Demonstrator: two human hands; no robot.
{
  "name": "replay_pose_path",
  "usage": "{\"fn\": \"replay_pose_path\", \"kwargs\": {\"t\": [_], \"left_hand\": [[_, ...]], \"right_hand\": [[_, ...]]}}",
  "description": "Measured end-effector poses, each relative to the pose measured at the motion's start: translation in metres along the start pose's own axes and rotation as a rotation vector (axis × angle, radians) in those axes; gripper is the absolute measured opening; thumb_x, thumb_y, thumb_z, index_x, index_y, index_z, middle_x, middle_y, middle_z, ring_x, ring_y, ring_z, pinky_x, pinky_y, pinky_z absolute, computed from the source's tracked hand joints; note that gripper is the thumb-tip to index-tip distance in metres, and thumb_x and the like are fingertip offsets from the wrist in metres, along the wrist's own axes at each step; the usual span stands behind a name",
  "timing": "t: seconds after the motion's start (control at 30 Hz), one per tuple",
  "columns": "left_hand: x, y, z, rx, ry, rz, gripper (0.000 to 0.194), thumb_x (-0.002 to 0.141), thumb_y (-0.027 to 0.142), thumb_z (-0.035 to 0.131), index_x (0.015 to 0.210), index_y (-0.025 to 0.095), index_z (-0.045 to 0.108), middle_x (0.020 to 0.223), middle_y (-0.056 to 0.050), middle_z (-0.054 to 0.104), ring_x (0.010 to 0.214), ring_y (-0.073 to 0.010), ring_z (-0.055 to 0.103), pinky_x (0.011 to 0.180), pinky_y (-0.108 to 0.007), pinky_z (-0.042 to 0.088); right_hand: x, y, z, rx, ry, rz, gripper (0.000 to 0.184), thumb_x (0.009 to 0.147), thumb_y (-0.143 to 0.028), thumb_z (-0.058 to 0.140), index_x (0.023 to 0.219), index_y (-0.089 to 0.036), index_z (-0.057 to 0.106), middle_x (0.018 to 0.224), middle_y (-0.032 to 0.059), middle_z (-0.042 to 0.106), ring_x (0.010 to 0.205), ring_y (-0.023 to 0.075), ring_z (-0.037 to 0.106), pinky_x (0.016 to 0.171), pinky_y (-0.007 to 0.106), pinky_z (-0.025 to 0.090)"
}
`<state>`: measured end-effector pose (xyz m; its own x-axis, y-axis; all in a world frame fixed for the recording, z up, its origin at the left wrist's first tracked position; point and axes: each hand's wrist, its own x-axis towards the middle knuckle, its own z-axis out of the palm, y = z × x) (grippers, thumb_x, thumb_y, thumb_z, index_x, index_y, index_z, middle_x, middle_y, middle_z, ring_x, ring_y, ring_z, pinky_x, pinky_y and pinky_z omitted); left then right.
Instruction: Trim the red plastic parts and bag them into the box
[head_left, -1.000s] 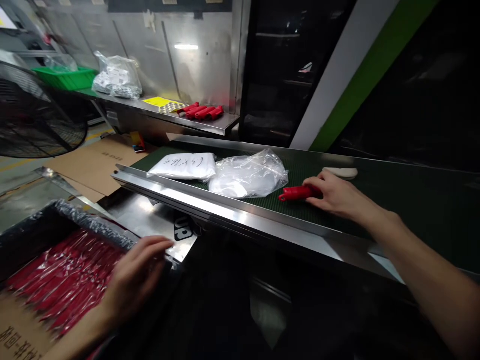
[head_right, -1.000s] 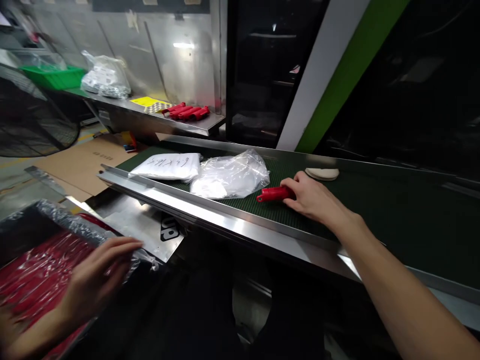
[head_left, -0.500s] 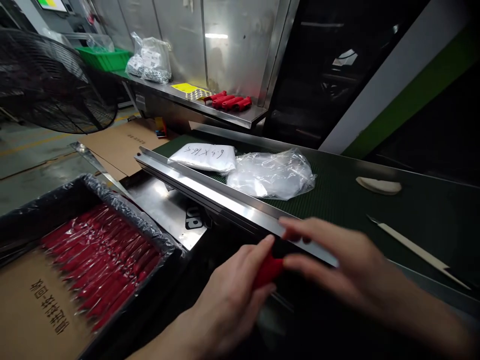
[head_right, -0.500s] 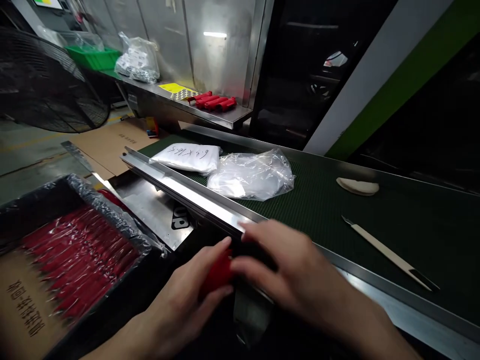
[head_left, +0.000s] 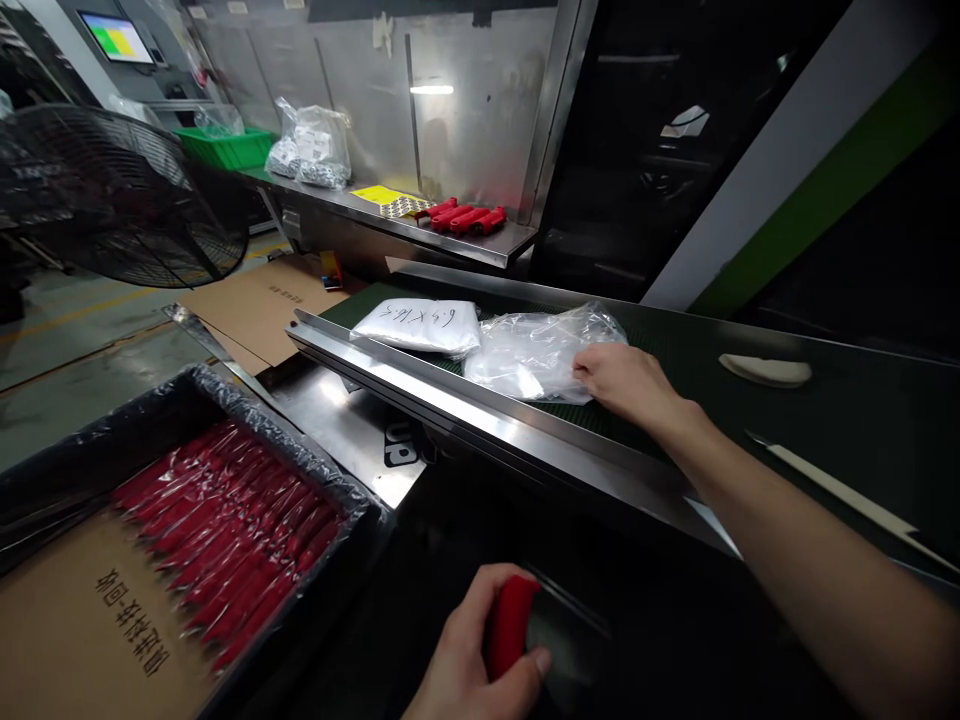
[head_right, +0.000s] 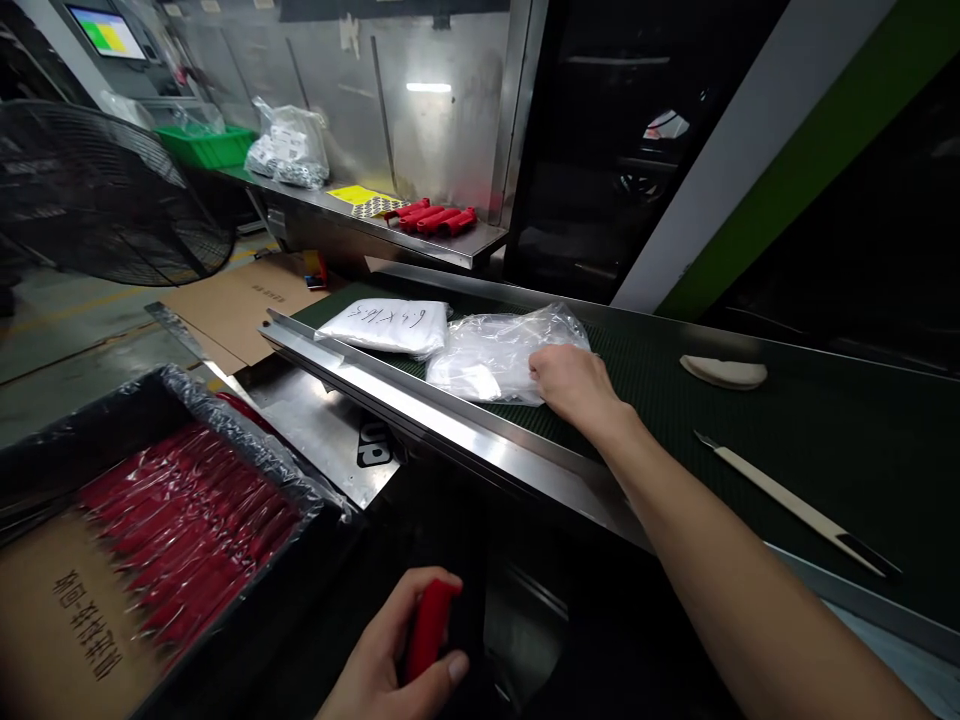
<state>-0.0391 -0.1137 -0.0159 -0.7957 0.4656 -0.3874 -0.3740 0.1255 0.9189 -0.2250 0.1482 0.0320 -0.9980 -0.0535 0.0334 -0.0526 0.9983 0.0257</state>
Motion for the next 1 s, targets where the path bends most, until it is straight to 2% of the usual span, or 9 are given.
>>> {"fn": "replay_pose_path", "kwargs": {"t": [0.13,0.27,0.4,0.5,0.6,0.7,0.8,0.93,1.0], "left_hand": [[0.014,0.008,0.010,-0.201,0.074,0.030,0.041,0.078,0.034,0.068,0.112,0.021,0.049,0.087,0.000,0.052,0.072,-0.0109,0.045,0.065,-0.024,0.038],[0.027,0.026,0.024,-0.404,0.122,0.180,0.044,0.080,0.033,0.073,0.113,0.024,0.046,0.098,-0.001,0.056,0.072,-0.0084,0.050,0.063,-0.021,0.041],[0.030,0.029,0.038,-0.474,0.105,0.233,0.046,0.074,0.028,0.079,0.108,0.022,0.048,0.090,0.001,0.056,0.075,-0.0084,0.052,0.068,-0.019,0.046],[0.026,0.012,0.045,-0.378,0.100,0.119,0.039,0.079,0.026,0.075,0.108,0.021,0.049,0.083,0.002,0.054,0.072,-0.0081,0.053,0.068,-0.019,0.046],[0.023,-0.009,0.047,-0.266,0.083,-0.016,0.037,0.082,0.027,0.070,0.110,0.022,0.047,0.084,0.002,0.054,0.061,-0.0065,0.049,0.056,-0.019,0.041],[0.027,-0.021,0.049,-0.114,0.112,-0.022,0.036,0.083,0.027,0.067,0.112,0.025,0.045,0.085,0.003,0.055,0.063,-0.0079,0.051,0.057,-0.020,0.043],[0.031,-0.021,0.054,0.150,0.117,0.106,0.044,0.084,0.023,0.063,0.122,0.030,0.041,0.088,0.003,0.058,0.074,-0.0112,0.056,0.068,-0.024,0.047],[0.028,-0.024,0.064,0.464,-0.072,0.279,0.062,0.083,0.017,0.056,0.137,0.034,0.032,0.097,0.001,0.062,0.080,-0.0148,0.060,0.076,-0.030,0.047],[0.026,-0.029,0.067,0.506,-0.097,0.296,0.066,0.082,0.016,0.055,0.140,0.035,0.030,0.099,0.000,0.062,0.077,-0.0145,0.058,0.077,-0.031,0.046]], "right_hand": [[-0.043,-0.003,-0.021,0.099,0.139,-0.032,0.025,0.094,-0.033,0.045,0.090,-0.020,0.066,0.094,0.0047,0.066,0.087,0.0201,0.060,0.071,0.032,0.045],[-0.119,-0.030,-0.029,0.450,0.233,-0.197,0.021,0.097,-0.033,0.043,0.099,-0.027,0.063,0.096,-0.0004,0.065,0.084,0.0146,0.061,0.071,0.028,0.048],[-0.188,-0.063,-0.008,0.758,0.177,-0.256,0.021,0.097,-0.023,0.044,0.110,-0.030,0.059,0.100,0.0000,0.063,0.088,0.0123,0.062,0.072,0.022,0.053],[-0.221,-0.075,0.020,0.897,0.133,-0.123,0.026,0.097,-0.020,0.042,0.113,-0.031,0.059,0.104,-0.0003,0.063,0.092,0.0113,0.063,0.076,0.020,0.055],[-0.241,-0.075,0.042,0.929,0.171,0.139,0.021,0.097,-0.025,0.047,0.110,-0.032,0.061,0.103,-0.0025,0.064,0.089,0.0102,0.064,0.068,0.016,0.053],[-0.253,-0.071,0.048,0.880,0.279,0.271,0.017,0.096,-0.028,0.050,0.108,-0.030,0.061,0.099,-0.0016,0.063,0.087,0.0102,0.062,0.070,0.017,0.052],[-0.256,-0.065,0.041,0.822,0.362,0.223,0.023,0.096,-0.031,0.050,0.118,-0.027,0.058,0.106,0.0026,0.059,0.093,0.0127,0.060,0.079,0.021,0.052],[-0.253,-0.058,0.024,0.934,0.072,0.032,0.017,0.097,-0.033,0.050,0.112,-0.030,0.058,0.091,-0.0029,0.063,0.074,0.0096,0.061,0.062,0.019,0.051],[-0.256,-0.056,0.020,0.974,0.041,0.022,0.011,0.098,-0.031,0.050,0.099,-0.031,0.061,0.082,-0.0062,0.064,0.067,0.0080,0.060,0.056,0.018,0.049]]}}
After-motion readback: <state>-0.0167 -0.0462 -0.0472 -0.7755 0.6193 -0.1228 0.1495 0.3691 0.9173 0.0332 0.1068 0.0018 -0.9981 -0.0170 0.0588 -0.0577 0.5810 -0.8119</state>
